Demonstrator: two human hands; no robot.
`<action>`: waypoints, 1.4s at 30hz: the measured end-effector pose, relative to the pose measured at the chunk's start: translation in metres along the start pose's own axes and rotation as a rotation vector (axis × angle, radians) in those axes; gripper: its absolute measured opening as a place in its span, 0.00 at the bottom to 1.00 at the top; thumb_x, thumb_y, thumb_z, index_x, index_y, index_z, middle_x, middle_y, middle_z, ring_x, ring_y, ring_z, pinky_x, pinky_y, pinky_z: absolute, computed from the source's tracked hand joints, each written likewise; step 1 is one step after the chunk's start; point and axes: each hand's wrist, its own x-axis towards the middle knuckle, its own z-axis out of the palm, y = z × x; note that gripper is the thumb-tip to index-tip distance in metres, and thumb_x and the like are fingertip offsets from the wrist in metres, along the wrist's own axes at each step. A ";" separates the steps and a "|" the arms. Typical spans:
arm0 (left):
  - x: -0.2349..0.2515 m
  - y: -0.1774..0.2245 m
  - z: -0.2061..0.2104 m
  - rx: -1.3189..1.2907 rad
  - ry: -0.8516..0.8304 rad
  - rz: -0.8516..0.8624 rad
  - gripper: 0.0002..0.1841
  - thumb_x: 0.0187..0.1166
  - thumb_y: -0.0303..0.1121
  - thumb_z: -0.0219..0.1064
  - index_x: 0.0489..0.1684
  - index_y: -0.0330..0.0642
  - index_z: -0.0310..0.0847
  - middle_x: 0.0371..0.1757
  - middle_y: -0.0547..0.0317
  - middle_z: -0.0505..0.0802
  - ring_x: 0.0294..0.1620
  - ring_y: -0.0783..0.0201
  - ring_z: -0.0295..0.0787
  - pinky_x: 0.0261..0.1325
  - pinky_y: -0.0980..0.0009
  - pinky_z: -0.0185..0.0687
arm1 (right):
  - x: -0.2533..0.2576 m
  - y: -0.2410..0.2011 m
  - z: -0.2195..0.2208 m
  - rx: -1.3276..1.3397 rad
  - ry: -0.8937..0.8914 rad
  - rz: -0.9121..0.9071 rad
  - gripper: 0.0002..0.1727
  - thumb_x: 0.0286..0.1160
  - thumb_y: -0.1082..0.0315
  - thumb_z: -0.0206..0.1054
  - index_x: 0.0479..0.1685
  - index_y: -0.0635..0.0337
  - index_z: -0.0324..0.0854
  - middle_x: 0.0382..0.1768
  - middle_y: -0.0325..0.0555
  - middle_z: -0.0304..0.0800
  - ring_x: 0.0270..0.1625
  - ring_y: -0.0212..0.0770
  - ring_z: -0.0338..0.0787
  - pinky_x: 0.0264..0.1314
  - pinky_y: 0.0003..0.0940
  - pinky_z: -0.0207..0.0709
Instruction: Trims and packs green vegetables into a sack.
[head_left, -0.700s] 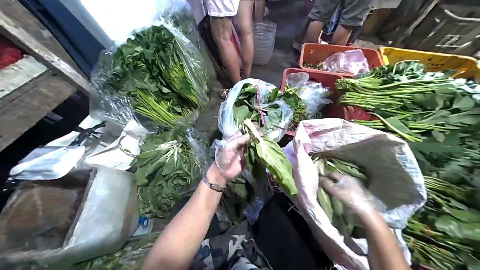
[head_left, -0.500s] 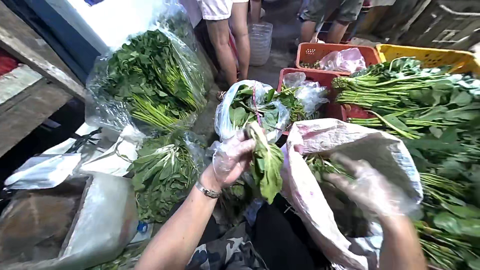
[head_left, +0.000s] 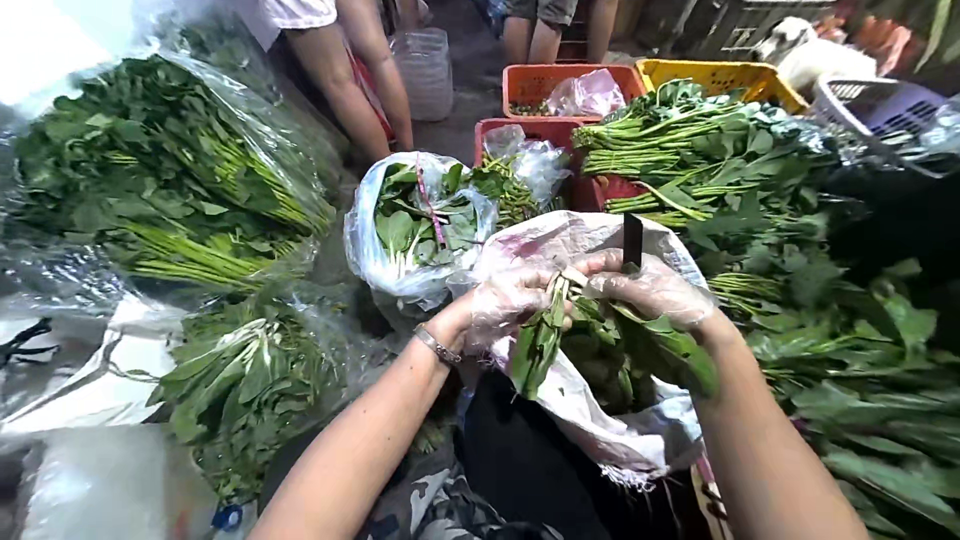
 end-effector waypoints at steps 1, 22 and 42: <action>0.000 -0.002 -0.004 -0.058 -0.041 -0.018 0.14 0.85 0.20 0.52 0.64 0.35 0.76 0.45 0.56 0.93 0.43 0.66 0.93 0.51 0.70 0.90 | 0.001 0.001 -0.001 0.013 -0.024 0.011 0.11 0.79 0.76 0.59 0.52 0.62 0.86 0.31 0.33 0.89 0.26 0.22 0.83 0.30 0.17 0.79; 0.005 -0.022 -0.005 0.098 0.133 0.120 0.14 0.75 0.21 0.63 0.56 0.41 0.72 0.29 0.67 0.87 0.24 0.77 0.82 0.27 0.81 0.79 | 0.012 0.015 0.041 0.119 0.104 0.002 0.05 0.76 0.73 0.66 0.32 0.56 0.82 0.19 0.30 0.81 0.18 0.22 0.77 0.22 0.18 0.74; 0.000 -0.017 0.003 0.173 0.179 0.063 0.12 0.81 0.28 0.65 0.58 0.39 0.74 0.31 0.64 0.88 0.27 0.76 0.83 0.31 0.80 0.79 | 0.016 0.047 0.040 0.502 -0.048 0.079 0.11 0.80 0.68 0.55 0.33 0.50 0.83 0.24 0.30 0.88 0.24 0.21 0.83 0.27 0.17 0.79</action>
